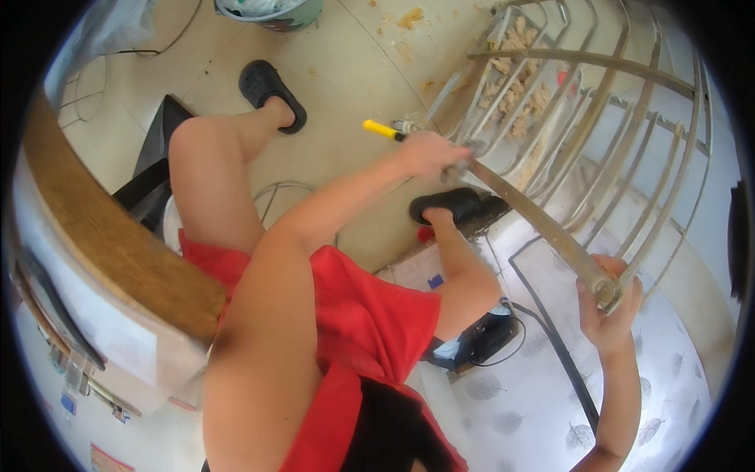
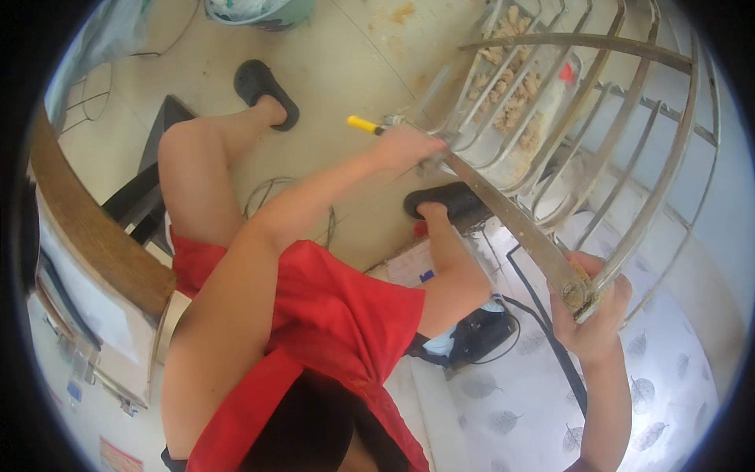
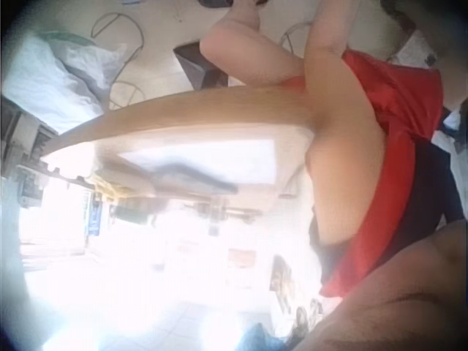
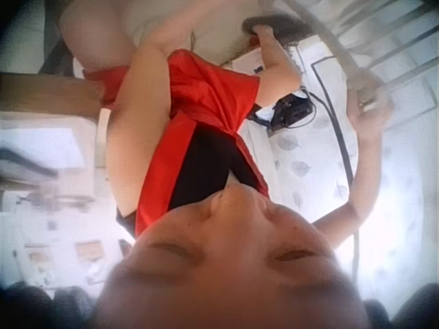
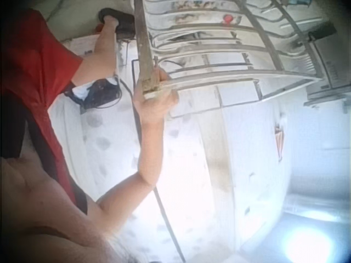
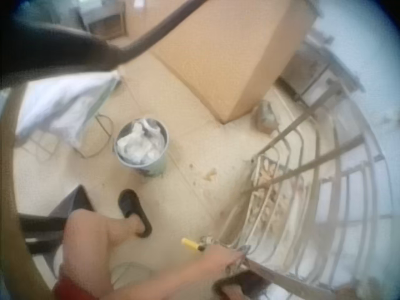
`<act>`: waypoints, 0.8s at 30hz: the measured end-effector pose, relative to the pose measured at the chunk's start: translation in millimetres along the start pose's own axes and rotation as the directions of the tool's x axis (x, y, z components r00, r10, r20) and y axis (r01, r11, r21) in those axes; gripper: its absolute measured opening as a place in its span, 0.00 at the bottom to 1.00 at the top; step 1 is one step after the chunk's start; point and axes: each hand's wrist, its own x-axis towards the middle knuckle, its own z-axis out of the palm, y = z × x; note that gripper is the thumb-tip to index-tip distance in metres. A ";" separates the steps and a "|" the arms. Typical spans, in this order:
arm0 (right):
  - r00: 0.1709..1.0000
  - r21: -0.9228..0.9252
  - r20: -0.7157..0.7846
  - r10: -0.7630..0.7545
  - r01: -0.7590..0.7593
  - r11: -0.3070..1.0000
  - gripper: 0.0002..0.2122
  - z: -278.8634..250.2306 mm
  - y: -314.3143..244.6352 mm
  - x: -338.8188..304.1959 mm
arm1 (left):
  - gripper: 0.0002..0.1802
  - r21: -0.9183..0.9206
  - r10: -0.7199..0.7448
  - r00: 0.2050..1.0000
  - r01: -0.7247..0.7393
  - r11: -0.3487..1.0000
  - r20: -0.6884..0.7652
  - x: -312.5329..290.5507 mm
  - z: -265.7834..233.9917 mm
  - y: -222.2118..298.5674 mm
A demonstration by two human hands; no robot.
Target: The person uses a hammer and a small metal strip to hammer a joint on a mobile metal rack while sitting at a table.
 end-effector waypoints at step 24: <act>0.956 -0.117 0.293 0.007 0.029 0.993 0.16 -19.8 21.5 -11.1 | 0.42 0.059 -0.672 0.716 0.675 0.736 0.189 24.4 69.0 -146.1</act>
